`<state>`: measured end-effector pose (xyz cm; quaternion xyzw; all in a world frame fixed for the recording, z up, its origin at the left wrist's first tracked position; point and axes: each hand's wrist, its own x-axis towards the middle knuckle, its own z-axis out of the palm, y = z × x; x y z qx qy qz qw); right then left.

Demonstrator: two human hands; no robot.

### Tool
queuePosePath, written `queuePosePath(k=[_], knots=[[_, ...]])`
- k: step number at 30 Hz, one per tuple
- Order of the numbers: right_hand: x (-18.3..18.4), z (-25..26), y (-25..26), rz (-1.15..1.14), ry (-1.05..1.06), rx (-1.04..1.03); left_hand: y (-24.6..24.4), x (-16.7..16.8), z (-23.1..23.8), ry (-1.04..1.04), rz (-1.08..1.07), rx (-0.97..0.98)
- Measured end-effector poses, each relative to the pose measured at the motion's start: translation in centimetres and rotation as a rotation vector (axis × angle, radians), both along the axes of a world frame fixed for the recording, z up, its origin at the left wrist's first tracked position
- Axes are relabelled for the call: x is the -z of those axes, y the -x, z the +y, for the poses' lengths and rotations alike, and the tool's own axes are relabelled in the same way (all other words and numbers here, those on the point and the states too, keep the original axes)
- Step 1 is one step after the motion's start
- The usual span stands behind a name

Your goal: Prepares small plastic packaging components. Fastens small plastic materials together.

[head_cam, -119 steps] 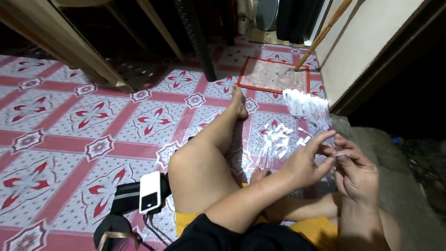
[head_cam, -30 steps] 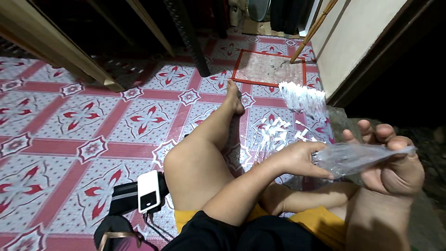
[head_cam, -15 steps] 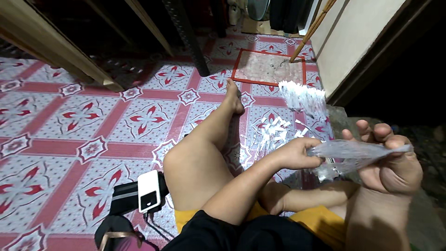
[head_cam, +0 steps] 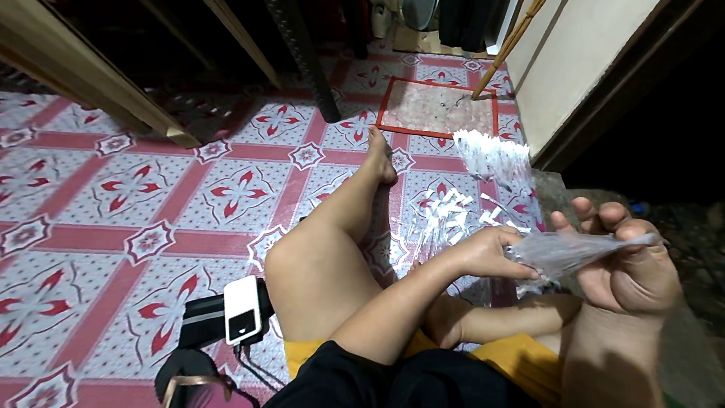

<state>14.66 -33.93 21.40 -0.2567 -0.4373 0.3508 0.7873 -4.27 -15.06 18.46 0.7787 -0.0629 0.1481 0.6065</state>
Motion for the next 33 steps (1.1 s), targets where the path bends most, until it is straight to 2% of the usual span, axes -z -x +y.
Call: queuePosePath(k=[5,7,12,15,20,23,26,29,33], knots=[[-0.5,0.7,1.0,-0.06,0.033,0.026,-0.1,0.7,-0.1,0.089,0.044,0.004],[-1.2,1.6,2.4,-0.118,0.053,0.089,-0.5,1.0,-0.5,0.096,0.09,-0.058],[-3.1,3.6,5.9,-0.298,0.101,0.218,-1.3,2.4,-1.1,0.052,0.055,-0.296],[-3.4,4.8,7.1,-0.433,0.135,0.312,-1.4,2.7,-1.4,-0.081,-0.014,-0.522],[-2.1,6.1,7.4,-0.507,0.237,0.438,-0.1,0.2,-1.3,-0.173,-0.038,-0.77],[-1.1,6.8,7.6,-0.463,0.277,0.431,0.4,-0.8,-0.6,-0.133,-0.105,-0.749],[0.4,7.7,7.3,-0.383,0.323,0.371,0.5,-0.7,0.4,-0.147,-0.143,-0.637],[2.4,9.0,6.6,-0.317,0.342,0.315,0.0,1.1,1.3,-0.188,-0.147,-0.539],[3.4,10.8,6.8,-0.264,0.368,0.297,-0.5,3.5,2.6,-0.107,-0.169,-0.553]])
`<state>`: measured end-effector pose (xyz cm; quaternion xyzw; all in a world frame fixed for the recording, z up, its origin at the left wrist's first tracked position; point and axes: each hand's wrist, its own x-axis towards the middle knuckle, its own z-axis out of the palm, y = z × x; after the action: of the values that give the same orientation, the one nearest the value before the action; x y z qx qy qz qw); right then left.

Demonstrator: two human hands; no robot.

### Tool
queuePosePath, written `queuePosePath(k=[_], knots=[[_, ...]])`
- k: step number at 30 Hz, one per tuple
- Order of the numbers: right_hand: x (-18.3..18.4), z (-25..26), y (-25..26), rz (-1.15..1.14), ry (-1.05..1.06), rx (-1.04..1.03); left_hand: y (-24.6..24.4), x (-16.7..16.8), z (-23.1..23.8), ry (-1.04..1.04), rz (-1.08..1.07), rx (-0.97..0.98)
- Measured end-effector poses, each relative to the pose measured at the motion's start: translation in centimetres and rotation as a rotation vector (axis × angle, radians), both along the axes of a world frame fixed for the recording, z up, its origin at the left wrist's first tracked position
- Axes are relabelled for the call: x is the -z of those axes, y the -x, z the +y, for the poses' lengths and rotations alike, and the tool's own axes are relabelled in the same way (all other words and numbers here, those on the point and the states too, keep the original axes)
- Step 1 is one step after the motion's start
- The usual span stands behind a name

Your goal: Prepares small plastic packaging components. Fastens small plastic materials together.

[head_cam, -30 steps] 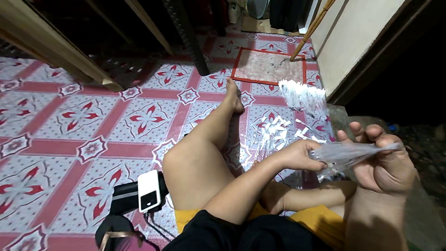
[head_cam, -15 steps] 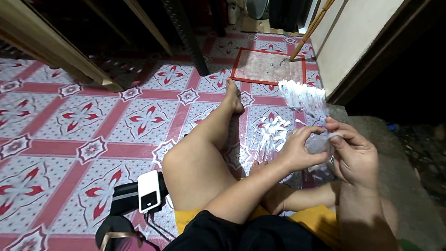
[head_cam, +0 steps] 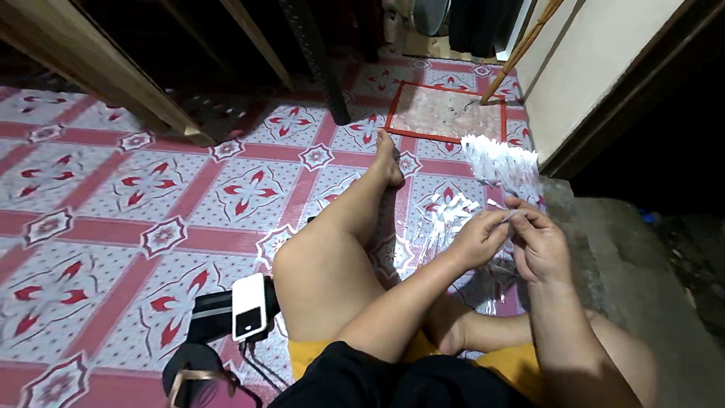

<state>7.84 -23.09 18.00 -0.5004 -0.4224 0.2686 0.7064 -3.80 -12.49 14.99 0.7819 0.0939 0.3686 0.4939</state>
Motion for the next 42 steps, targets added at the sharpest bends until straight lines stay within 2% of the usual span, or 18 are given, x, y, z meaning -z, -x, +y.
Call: queuePosePath(k=[5,9,12,15,20,24,31,33,35,36,38,40,42], knots=[[0.4,1.6,0.1,0.107,0.103,0.012,-0.5,2.2,1.3,-0.035,0.009,-0.066],[0.0,2.1,-0.1,0.145,0.069,-0.02,-0.1,1.7,1.8,0.092,0.075,-0.03],[-2.1,1.7,0.6,0.035,-0.005,0.007,0.8,1.1,2.3,0.17,0.044,-0.032],[-4.1,1.0,1.9,-0.109,0.031,0.079,2.7,-2.5,2.0,0.242,0.005,-0.05],[-2.0,0.5,0.4,-0.301,0.187,0.097,3.4,-3.4,2.5,0.316,-0.043,-0.019],[-2.3,0.8,0.8,-0.209,0.214,0.056,3.6,-4.0,2.3,0.279,-0.04,0.054],[-2.8,1.6,1.0,-0.146,0.128,0.007,2.7,-3.5,1.6,0.139,0.034,0.091],[-3.2,1.4,1.2,-0.095,0.09,-0.013,3.4,-4.7,1.3,0.178,0.011,0.147],[-3.5,0.8,1.3,-0.044,0.073,-0.046,4.4,-6.5,1.1,0.311,-0.073,0.238],[-2.8,0.3,0.7,-0.039,0.088,-0.065,4.9,-7.2,1.1,0.399,-0.128,0.29],[1.1,-0.6,-2.5,-0.063,0.141,-0.048,5.6,-8.4,1.2,0.537,-0.223,0.37],[5.0,-1.6,-6.5,-0.097,0.231,0.104,6.0,-9.2,1.2,0.617,-0.281,0.42],[8.5,-3.2,-11.1,-0.099,0.412,0.312,6.4,-9.7,1.2,0.642,-0.3,0.424]])
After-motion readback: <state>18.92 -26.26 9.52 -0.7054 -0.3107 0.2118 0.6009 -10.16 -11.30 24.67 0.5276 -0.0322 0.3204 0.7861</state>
